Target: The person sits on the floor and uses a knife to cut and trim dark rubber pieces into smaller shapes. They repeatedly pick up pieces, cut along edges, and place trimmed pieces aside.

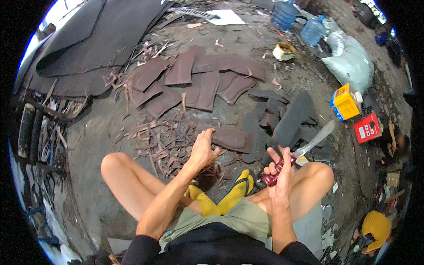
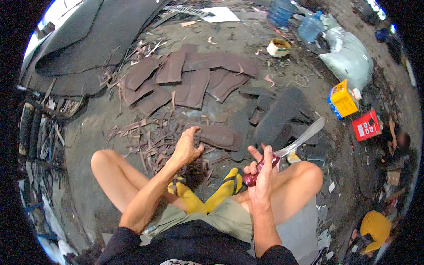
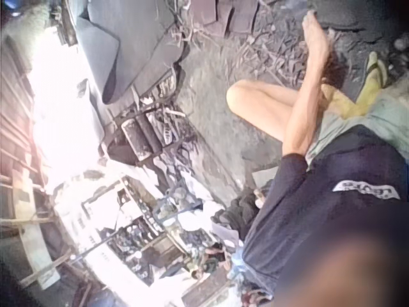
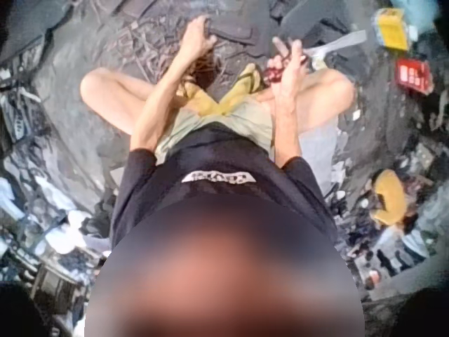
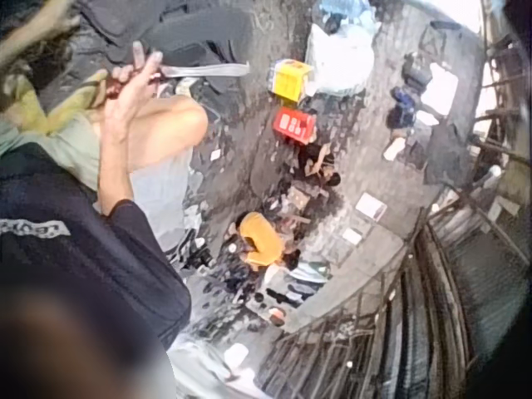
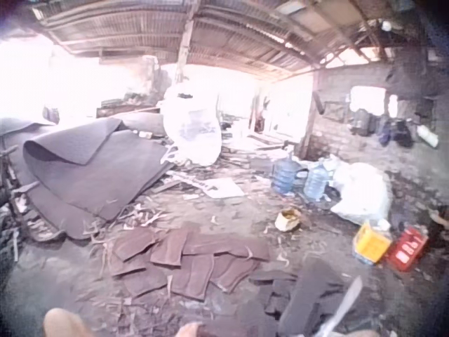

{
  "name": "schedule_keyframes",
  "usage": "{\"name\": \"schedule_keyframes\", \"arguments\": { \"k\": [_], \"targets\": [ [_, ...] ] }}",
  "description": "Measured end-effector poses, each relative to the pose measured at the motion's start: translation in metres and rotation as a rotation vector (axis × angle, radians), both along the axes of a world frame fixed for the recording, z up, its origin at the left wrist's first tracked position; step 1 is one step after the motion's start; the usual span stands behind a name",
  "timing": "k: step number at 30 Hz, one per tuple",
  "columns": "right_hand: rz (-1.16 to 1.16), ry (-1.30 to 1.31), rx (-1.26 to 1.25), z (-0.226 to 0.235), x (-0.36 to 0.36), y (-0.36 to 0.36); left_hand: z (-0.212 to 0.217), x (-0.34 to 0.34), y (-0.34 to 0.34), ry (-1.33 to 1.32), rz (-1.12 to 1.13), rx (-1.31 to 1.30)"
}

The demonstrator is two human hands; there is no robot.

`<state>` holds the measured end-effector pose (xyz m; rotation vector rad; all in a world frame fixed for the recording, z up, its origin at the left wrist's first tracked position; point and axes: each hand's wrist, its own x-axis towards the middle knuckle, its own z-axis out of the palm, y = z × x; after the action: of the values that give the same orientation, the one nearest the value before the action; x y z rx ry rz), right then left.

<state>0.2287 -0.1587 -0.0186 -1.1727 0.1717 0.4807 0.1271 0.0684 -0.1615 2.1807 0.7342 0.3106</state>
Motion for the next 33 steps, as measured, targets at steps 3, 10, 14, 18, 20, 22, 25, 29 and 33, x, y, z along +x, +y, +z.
{"name": "schedule_keyframes", "arguments": {
  "k": [3, 10, 14, 18, 20, 22, 25, 29, 33],
  "targets": [
    [0.095, 0.274, -0.059, -0.007, -0.007, -0.009, -0.062, 0.037, 0.004, 0.231, -0.252, 0.298],
    [0.49, 0.097, 0.005, -0.034, -0.06, -0.006, -0.082, 0.059, 0.037, 0.293, -0.44, 0.645],
    [0.534, -0.029, -0.174, -0.032, -0.055, 0.006, -0.019, 0.04, 0.063, 0.018, -0.19, 0.578],
    [0.582, -0.102, -0.216, -0.021, -0.056, 0.019, 0.05, -0.002, 0.077, -0.459, 0.387, -0.143],
    [0.643, -0.183, -0.264, -0.014, -0.059, 0.021, 0.078, -0.033, 0.073, -0.899, 0.405, -0.375],
    [0.717, -0.235, -0.281, -0.01, -0.061, 0.022, 0.1, -0.062, 0.067, -0.958, 0.69, -0.524],
    [0.891, -0.208, -0.264, -0.008, -0.06, 0.022, 0.123, -0.102, 0.046, -0.881, 0.885, -0.895],
    [1.127, -0.603, -0.473, -0.001, -0.066, 0.015, 0.138, -0.129, 0.004, -0.447, 0.803, -0.61],
    [1.149, -0.782, -0.591, 0.009, -0.083, 0.009, 0.158, -0.135, -0.022, -0.593, 0.689, -0.86]
  ]
}}
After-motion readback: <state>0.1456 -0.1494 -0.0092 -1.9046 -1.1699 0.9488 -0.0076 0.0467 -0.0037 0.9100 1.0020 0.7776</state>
